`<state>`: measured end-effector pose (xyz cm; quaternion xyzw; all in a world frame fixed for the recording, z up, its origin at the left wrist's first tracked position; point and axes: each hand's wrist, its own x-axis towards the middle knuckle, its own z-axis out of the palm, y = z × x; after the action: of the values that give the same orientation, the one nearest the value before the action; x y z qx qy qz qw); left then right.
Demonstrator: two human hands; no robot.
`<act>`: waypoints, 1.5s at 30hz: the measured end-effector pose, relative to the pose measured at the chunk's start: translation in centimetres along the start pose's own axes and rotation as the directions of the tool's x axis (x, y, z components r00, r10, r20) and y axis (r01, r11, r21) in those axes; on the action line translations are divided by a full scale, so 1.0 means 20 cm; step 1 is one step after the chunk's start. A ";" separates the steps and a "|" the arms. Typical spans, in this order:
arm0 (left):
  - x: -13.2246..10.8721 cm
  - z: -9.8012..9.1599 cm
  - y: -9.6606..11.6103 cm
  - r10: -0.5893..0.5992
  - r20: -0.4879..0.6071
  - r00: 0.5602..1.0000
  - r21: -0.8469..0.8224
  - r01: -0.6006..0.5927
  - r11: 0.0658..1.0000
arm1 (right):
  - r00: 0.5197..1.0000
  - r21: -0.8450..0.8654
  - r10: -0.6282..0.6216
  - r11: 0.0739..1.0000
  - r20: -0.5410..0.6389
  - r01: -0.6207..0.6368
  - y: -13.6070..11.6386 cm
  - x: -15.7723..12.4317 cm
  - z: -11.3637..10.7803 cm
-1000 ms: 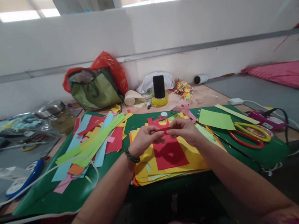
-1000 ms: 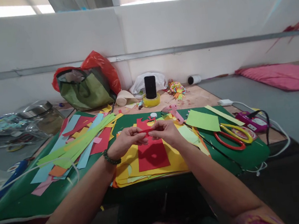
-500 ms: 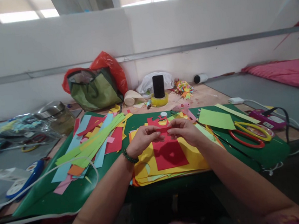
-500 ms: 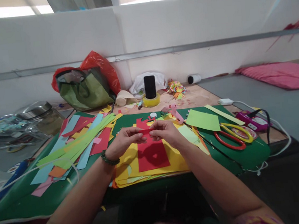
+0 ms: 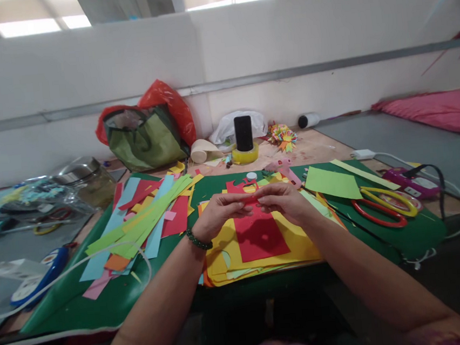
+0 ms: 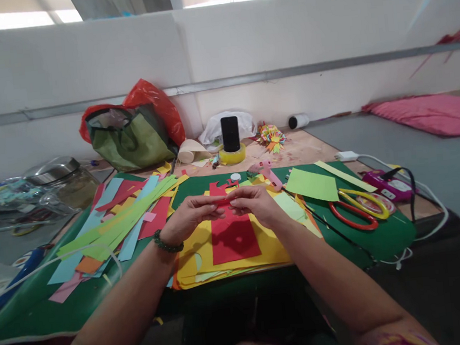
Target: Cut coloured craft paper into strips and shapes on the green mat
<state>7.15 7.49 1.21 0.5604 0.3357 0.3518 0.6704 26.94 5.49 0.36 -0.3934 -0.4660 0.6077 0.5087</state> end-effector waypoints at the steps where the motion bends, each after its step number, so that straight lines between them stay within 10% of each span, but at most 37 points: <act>1: 0.00 0.00 0.00 -0.001 0.001 1.000 -0.006 0.001 1.000 | 1.000 -0.001 -0.003 1.000 0.001 0.003 0.00 0.00 0.00; 45: 0.01 -0.01 -0.01 -0.035 -0.032 0.999 -0.009 0.034 0.999 | 0.999 -0.067 -0.011 0.998 -0.037 0.008 -0.01 -0.01 0.03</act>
<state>7.12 7.72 1.05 0.5460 0.3544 0.3505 0.6734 26.48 5.24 0.69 -0.4194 -0.4782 0.5818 0.5069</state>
